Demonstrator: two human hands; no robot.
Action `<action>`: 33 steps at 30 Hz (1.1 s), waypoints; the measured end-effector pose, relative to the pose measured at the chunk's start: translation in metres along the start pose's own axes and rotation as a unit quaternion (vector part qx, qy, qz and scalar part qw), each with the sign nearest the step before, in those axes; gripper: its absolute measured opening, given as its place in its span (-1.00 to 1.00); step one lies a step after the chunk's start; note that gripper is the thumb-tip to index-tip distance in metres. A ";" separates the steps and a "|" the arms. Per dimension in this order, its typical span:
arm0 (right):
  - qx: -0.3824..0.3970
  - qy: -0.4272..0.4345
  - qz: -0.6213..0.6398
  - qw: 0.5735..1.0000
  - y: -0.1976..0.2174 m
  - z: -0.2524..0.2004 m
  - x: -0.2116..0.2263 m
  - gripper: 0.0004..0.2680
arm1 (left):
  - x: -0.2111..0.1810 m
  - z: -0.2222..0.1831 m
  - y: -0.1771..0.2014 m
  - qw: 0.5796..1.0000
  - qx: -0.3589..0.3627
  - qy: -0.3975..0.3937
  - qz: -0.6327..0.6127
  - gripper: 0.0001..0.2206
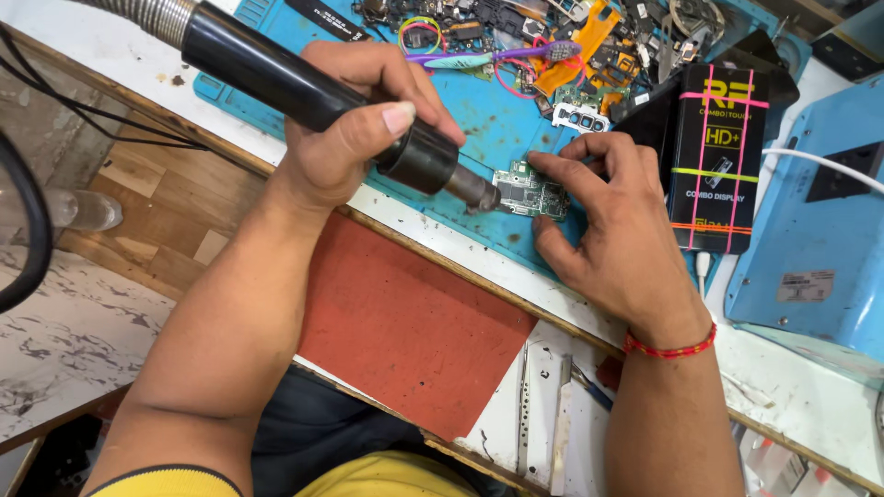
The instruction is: The person applies heat to a small circuit board using a hot air rework station tool while holding the board in place by hand.
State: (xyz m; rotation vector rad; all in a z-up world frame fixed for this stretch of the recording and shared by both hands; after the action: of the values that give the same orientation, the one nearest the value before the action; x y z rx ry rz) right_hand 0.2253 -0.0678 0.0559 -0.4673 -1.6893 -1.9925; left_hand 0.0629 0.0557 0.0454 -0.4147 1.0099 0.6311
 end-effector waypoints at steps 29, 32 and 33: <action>-0.017 0.011 -0.056 0.998 -0.002 -0.001 0.007 -0.66 | -0.010 -0.002 0.006 0.997 -0.062 -0.027 0.041 -0.76; -0.021 0.001 -0.059 0.998 0.001 0.002 0.009 -0.66 | -0.013 0.001 0.004 0.999 -0.022 -0.039 0.021 -0.75; -0.019 -0.008 -0.058 0.998 0.001 0.003 0.008 -0.66 | -0.011 0.002 0.001 0.999 -0.011 -0.037 0.007 -0.74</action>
State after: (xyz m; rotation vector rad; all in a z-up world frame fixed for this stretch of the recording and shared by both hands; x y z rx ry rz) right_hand 0.2190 -0.0659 0.0614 -0.4067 -1.7270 -2.1107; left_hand 0.0589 0.0544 0.0563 -0.4013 0.9365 0.6653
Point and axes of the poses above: each hand's wrist, its own z-axis towards the middle knuckle, its own y-axis out of the back of the hand, x = y × z, the point moved 10 cm from there along z, towards the middle knuckle, and after that the axes turned 6 degrees about z, right-handed, at the moved point
